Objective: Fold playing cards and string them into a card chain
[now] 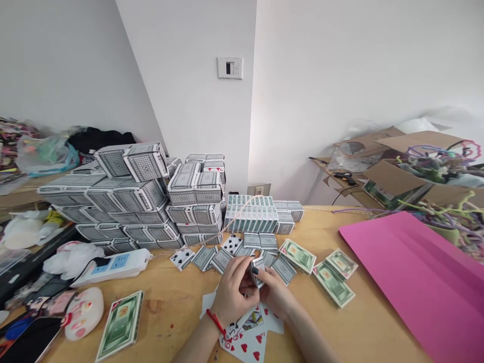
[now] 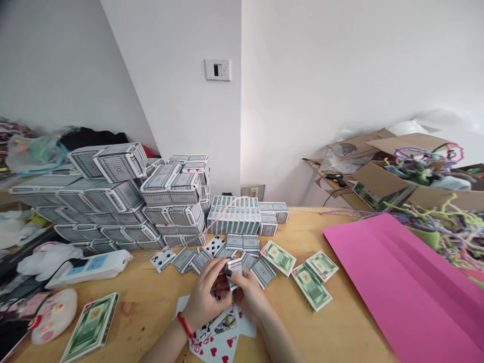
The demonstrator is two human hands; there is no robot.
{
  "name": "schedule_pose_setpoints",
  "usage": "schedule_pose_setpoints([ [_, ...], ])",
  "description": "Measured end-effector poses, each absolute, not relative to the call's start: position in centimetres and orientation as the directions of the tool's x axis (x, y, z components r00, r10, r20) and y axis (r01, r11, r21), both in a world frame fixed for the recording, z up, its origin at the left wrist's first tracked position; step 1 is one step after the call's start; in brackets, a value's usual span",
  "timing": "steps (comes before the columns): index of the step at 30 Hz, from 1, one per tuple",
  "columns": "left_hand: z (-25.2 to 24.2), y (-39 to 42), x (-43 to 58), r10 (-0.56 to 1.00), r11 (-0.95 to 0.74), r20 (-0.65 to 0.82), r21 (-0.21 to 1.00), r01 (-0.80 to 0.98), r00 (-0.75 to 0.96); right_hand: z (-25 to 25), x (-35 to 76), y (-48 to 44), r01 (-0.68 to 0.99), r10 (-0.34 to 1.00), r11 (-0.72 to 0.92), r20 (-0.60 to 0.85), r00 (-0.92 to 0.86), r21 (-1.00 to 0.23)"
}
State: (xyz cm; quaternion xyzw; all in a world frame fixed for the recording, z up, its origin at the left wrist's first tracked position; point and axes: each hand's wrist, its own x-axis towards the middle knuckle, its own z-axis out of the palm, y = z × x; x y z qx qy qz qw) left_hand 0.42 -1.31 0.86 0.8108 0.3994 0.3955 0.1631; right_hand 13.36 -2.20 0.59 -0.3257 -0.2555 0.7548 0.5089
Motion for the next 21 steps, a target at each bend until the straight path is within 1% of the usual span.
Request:
schedule_pose_setpoints([
  [5, 0.5, -1.3, 0.4, 0.762, -0.647, 0.513, 0.574, 0.502, 0.395, 0.7, 13.4, -2.3, -0.614, 0.93, -0.358, -0.207, -0.304, -0.703],
  [9, -0.1, -1.3, 0.4, 0.733, -0.678, 0.55, 0.551, 0.486, 0.4, 0.7, 13.3, -2.4, -0.624, 0.947, -0.317, -0.199, -0.254, -0.714],
  [11, -0.1, -1.3, 0.4, 0.731, -0.682, 0.554, 0.561, 0.47, 0.399, 0.6, 13.3, -2.4, -0.622, 0.952, -0.304, -0.207, -0.225, -0.721],
  [13, 0.3, -1.3, 0.3, 0.752, -0.659, 0.527, 0.611, 0.439, 0.395, 0.5, 13.2, -2.4, -0.613, 0.956, -0.294, -0.219, -0.197, -0.733],
  [16, 1.2, -1.3, 0.1, 0.8, -0.568, 0.421, 0.763, 0.309, 0.428, 0.3, 13.2, -2.3, -0.588, 0.958, -0.286, -0.237, -0.161, -0.757],
  [18, 1.8, -1.2, 0.0, 0.822, -0.453, 0.345, 0.879, 0.151, 0.453, 0.2, 13.2, -2.3, -0.569, 0.958, -0.283, -0.248, -0.141, -0.772],
  [19, 2.0, -1.2, 0.0, 0.843, -0.38, 0.314, 0.922, 0.072, 0.437, 0.2, 13.3, -2.2, -0.561, 0.959, -0.281, -0.249, -0.135, -0.778],
  [21, 2.1, -1.0, 0.0, 0.904, -0.263, 0.259, 0.964, -0.036, 0.34, 0.4, 13.3, -2.2, -0.543, 0.964, -0.265, -0.236, -0.125, -0.797],
])
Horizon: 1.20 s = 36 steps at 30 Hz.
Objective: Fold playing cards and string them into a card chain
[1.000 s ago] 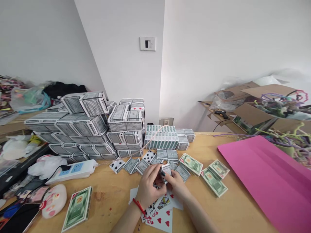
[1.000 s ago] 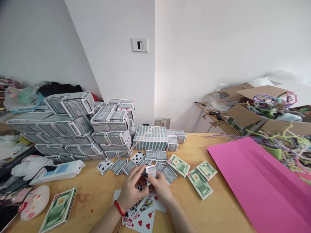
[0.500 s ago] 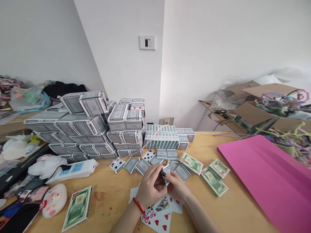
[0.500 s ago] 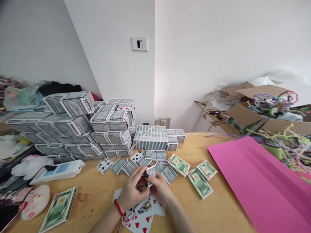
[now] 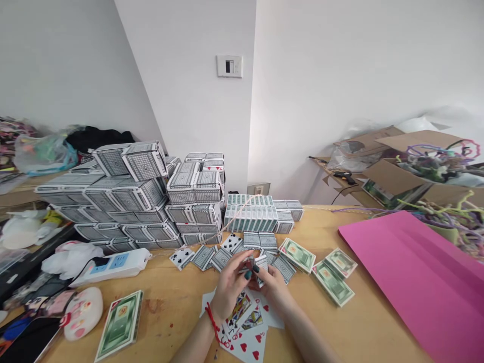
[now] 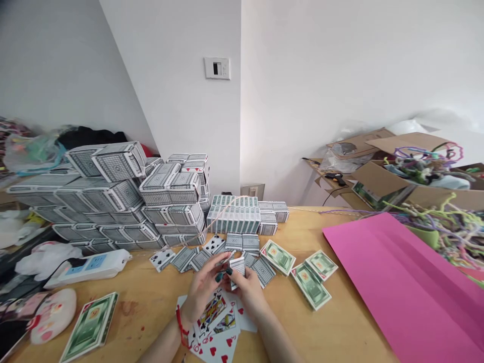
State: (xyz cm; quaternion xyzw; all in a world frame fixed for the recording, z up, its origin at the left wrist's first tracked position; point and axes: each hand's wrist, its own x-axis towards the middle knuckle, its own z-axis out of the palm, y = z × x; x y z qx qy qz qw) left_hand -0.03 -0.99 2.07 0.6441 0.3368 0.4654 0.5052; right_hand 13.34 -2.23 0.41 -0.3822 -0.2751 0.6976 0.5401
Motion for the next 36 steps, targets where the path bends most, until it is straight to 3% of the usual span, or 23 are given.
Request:
schedule_pose_setpoints([
  [3, 1.6, -0.6, -0.1, 0.971, -0.195, 0.2, 0.979, -0.055, 0.13, 0.8, 13.6, -2.2, -0.445, 0.979, -0.204, -0.18, -0.095, -0.872],
  [5, 1.2, -0.3, -0.2, 0.988, -0.119, 0.125, 0.99, -0.073, 0.087, 0.8, 13.7, -2.2, -0.315, 0.991, -0.131, -0.122, -0.049, -0.94],
  [10, 0.7, -0.1, -0.2, 0.871, 0.382, -0.279, 0.902, -0.201, 0.403, 0.1, 13.9, -2.3, 0.088, 0.993, 0.096, 0.102, 0.064, -0.991],
  [13, 1.1, -0.2, -0.6, 0.736, 0.576, -0.374, 0.784, -0.231, 0.565, 0.0, 13.9, -2.4, 0.222, 0.965, 0.224, 0.248, 0.085, -0.949],
  [16, 1.8, 0.0, -1.3, 0.676, 0.594, -0.328, 0.773, -0.224, 0.66, 0.2, 13.8, -2.6, 0.17, 0.948, 0.299, 0.312, 0.06, -0.939],
  [21, 2.6, 0.7, -2.3, 0.7, 0.46, -0.213, 0.865, -0.202, 0.681, -0.3, 13.9, -2.2, 0.06, 0.973, 0.213, 0.218, 0.081, -0.975],
  [27, 2.4, 1.0, -1.8, 0.797, 0.327, -0.142, 0.919, -0.221, 0.587, 0.2, 14.5, -1.7, -0.316, 0.999, 0.046, 0.036, 0.035, -0.948],
  [36, 0.9, 0.6, -0.9, 0.832, 0.285, -0.185, 0.952, -0.116, 0.523, 1.0, 14.3, -2.2, -0.358, 1.0, 0.021, 0.026, -0.01, -0.934],
])
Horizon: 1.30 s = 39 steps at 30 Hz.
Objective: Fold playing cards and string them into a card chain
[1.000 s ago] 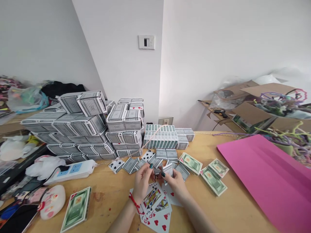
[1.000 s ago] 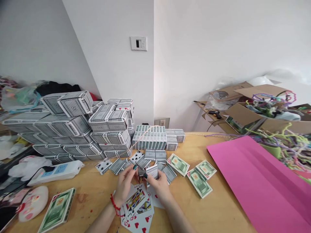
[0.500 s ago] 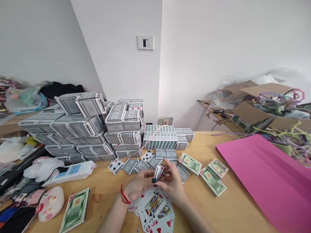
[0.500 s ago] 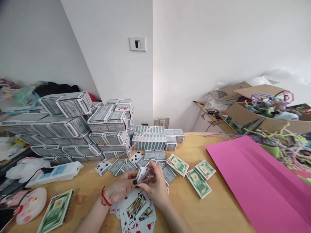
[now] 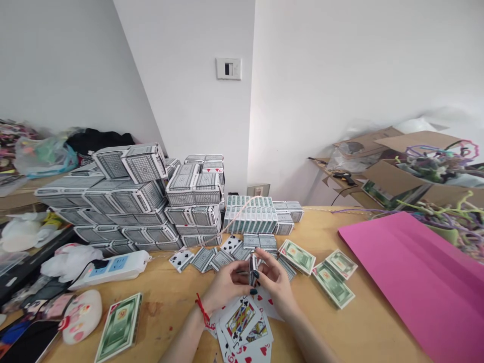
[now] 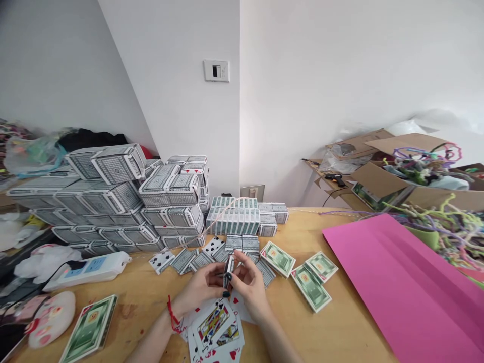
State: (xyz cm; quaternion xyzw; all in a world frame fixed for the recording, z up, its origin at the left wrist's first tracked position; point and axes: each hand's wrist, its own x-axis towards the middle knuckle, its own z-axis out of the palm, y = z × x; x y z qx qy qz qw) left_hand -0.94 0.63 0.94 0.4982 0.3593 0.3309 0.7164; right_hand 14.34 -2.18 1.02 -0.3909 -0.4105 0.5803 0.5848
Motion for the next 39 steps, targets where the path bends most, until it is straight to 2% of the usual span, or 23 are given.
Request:
schedule_pose_setpoints([
  [7, 0.1, 0.6, -0.6, 0.893, 0.163, -0.15, 0.987, 0.004, 0.424, 0.6, 14.4, -2.3, -0.332, 0.997, 0.011, 0.036, -0.071, -0.943],
  [13, -0.1, 0.0, 0.1, 0.943, -0.102, 0.057, 0.987, 0.122, 0.329, 0.1, 14.3, -1.8, -0.418, 0.998, -0.055, -0.057, -0.007, -0.907],
  [18, 0.6, -0.6, 0.5, 0.937, -0.237, 0.162, 0.946, 0.222, 0.309, -0.3, 14.1, -1.5, -0.42, 0.996, -0.069, -0.089, 0.028, -0.905],
  [27, 0.7, -1.1, 0.7, 0.935, -0.298, 0.214, 0.906, 0.299, 0.284, 0.0, 14.2, -1.6, -0.381, 0.996, -0.026, -0.058, 0.073, -0.924],
  [33, 0.6, -1.2, 0.8, 0.92, -0.349, 0.238, 0.859, 0.375, 0.313, -0.3, 14.1, -1.7, -0.235, 0.986, 0.021, -0.02, 0.168, -0.972],
  [36, 0.4, -1.1, 0.8, 0.93, -0.351, 0.264, 0.846, 0.402, 0.256, -0.4, 13.9, -1.7, -0.205, 0.98, 0.045, 0.003, 0.2, -0.978],
  [39, 0.1, -0.8, 0.6, 0.941, -0.336, 0.282, 0.837, 0.433, 0.186, -0.7, 13.6, -1.7, -0.23, 0.991, 0.013, -0.018, 0.134, -0.973],
])
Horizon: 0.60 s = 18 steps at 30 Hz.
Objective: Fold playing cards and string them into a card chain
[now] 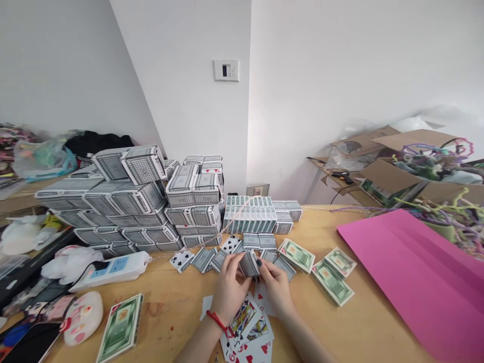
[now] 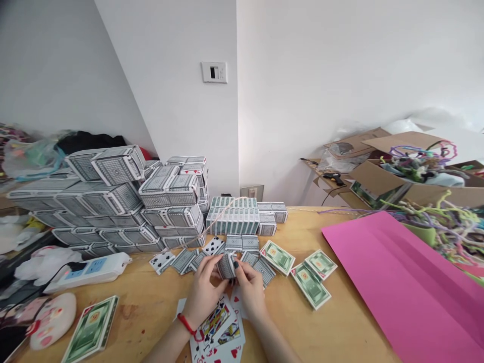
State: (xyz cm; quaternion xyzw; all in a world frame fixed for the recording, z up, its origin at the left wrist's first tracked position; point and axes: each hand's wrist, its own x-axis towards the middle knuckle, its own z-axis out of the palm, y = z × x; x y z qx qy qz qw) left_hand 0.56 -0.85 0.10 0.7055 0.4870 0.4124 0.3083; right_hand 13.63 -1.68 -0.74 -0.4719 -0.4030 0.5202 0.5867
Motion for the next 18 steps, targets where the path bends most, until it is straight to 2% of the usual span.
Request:
schedule_pose_setpoints([
  [6, -0.2, -0.5, -0.1, 0.935, -0.354, 0.315, 0.795, 0.492, 0.163, -1.6, 13.6, -1.5, -0.347, 0.993, -0.077, -0.104, 0.062, -0.935],
  [13, 0.3, -0.8, 0.1, 0.919, -0.394, 0.327, 0.764, 0.511, 0.219, -2.0, 13.7, -1.6, -0.147, 0.984, -0.043, -0.067, 0.166, -0.988],
  [18, 0.2, -0.9, 0.3, 0.916, -0.394, 0.363, 0.743, 0.541, 0.169, -1.7, 13.0, -2.0, -0.085, 0.982, -0.017, -0.032, 0.187, -0.996],
])
